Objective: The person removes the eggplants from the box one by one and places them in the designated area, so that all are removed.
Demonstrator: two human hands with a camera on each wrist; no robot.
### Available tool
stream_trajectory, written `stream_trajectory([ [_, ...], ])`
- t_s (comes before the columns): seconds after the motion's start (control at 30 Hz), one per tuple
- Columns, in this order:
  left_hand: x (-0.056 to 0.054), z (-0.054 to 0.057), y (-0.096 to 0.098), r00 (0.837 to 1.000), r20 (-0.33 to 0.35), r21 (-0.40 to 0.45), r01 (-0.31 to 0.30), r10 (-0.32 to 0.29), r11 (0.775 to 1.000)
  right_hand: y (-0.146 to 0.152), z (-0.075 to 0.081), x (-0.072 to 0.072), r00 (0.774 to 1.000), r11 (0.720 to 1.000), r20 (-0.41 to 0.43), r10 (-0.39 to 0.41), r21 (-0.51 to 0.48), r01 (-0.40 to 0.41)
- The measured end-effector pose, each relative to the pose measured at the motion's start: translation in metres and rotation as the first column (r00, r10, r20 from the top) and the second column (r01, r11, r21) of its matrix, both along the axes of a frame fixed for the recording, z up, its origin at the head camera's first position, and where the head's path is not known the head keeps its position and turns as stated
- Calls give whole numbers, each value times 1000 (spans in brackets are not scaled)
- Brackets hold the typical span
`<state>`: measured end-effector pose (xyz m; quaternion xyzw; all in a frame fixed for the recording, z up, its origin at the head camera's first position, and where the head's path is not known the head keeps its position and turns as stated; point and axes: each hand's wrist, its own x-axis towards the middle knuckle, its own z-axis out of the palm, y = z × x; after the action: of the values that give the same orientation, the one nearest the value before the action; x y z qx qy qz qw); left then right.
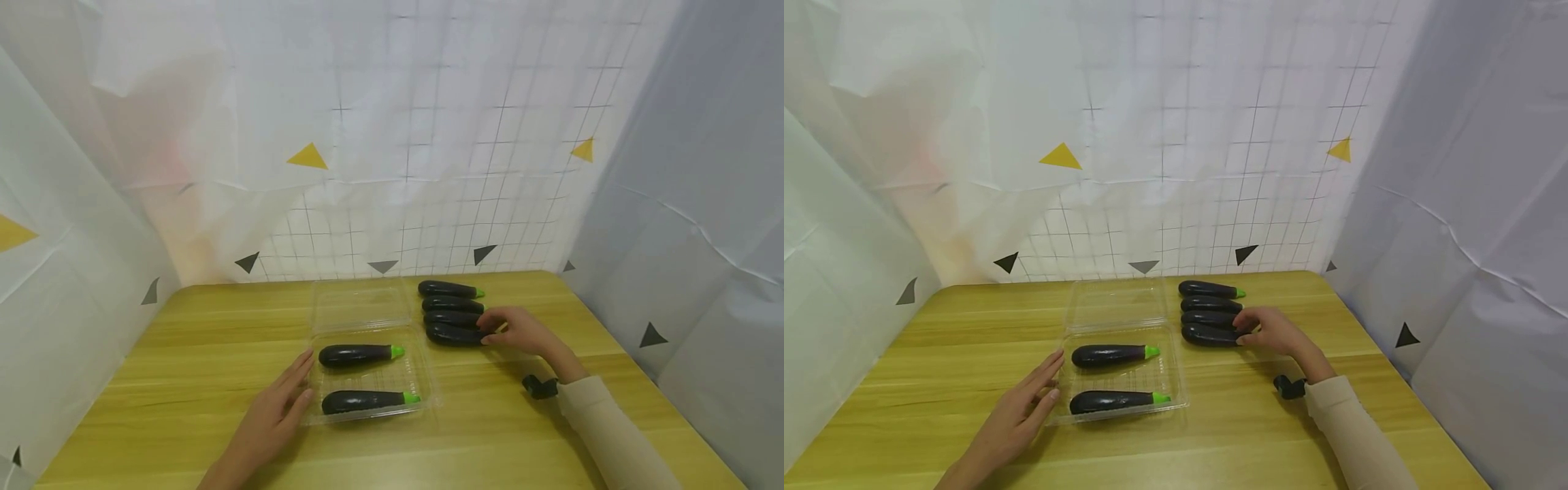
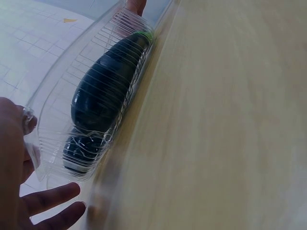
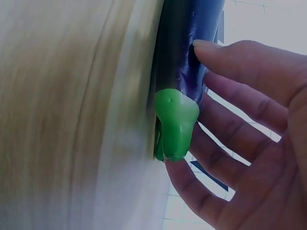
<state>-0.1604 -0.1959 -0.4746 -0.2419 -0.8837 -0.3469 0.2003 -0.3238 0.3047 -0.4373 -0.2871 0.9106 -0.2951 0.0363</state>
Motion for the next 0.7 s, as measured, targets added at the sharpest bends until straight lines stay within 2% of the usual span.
stream_trajectory([
  [0.3,-1,-1,-1,1000,-5,-8,0,0,1000,-6,7,5,999,1000,-29,-19,-15,18],
  [0.43,-1,0,0,1000,-1,-6,-1,1,1000,-15,15,12,998,999,-59,-26,-25,25],
  [0.7,0,1,0,1000,-10,-10,-4,4,1000,-39,35,28,989,998,-147,16,-66,-26],
])
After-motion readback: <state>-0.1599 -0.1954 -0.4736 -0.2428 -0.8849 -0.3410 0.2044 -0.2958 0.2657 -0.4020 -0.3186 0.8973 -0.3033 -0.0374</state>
